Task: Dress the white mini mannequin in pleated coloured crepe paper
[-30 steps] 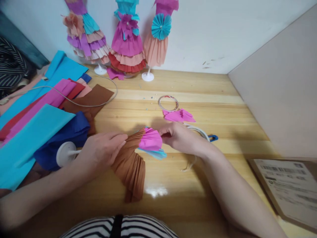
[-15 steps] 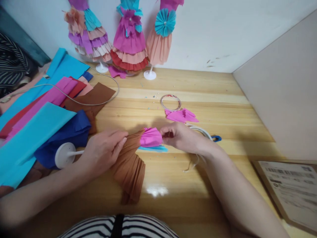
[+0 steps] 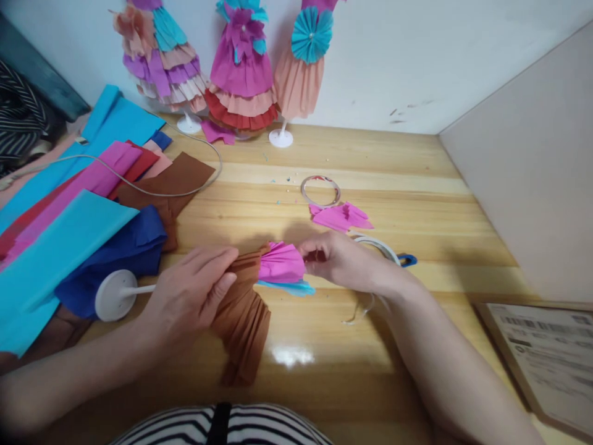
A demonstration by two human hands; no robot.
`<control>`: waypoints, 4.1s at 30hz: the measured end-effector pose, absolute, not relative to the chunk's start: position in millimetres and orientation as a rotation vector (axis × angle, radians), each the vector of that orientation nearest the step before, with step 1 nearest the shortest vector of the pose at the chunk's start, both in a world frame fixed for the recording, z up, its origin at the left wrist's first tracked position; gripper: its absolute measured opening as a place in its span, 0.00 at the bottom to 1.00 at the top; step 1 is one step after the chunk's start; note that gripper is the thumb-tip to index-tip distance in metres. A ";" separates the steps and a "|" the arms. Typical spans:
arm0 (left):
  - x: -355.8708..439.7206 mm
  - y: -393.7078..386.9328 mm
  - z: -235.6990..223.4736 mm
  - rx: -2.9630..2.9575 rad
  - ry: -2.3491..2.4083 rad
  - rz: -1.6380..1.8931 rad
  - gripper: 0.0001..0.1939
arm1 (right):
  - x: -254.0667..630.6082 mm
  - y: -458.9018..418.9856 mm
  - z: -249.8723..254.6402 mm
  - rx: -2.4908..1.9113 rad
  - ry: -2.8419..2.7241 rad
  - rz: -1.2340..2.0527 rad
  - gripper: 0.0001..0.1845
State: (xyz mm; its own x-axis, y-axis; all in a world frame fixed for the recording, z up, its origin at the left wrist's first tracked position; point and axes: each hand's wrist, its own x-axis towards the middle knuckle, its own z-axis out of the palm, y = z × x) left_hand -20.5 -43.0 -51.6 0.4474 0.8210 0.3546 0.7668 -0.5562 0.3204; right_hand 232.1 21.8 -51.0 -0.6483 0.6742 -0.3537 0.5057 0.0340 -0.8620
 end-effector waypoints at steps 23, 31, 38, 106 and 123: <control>-5.0 -43.2 -45.2 2.427 1.604 0.236 0.10 | 231.0 16.5 -48.0 -1.215 -2.320 1.542 0.12; -4.7 -49.5 -67.0 2.714 1.537 0.336 0.21 | 229.1 15.5 -47.9 -1.204 -2.359 1.442 0.13; -22.3 -45.3 -43.7 2.592 1.491 0.357 0.21 | 227.4 14.9 -45.4 -1.140 -2.498 1.169 0.11; -13.3 -37.1 -51.1 2.080 1.388 0.611 0.07 | 213.8 8.6 -55.6 -1.093 -2.562 0.770 0.14; -58.6 -32.0 -5.4 2.179 1.447 0.442 0.12 | 212.7 9.2 -52.4 -1.057 -2.538 0.830 0.14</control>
State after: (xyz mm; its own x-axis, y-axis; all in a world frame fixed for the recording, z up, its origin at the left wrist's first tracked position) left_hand -58.6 -32.0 -5.4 0.3876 0.9218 0.0016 0.7655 -0.3228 0.5567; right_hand 212.7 9.2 -52.4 -0.6979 0.7157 0.0270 0.5615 0.5701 -0.5997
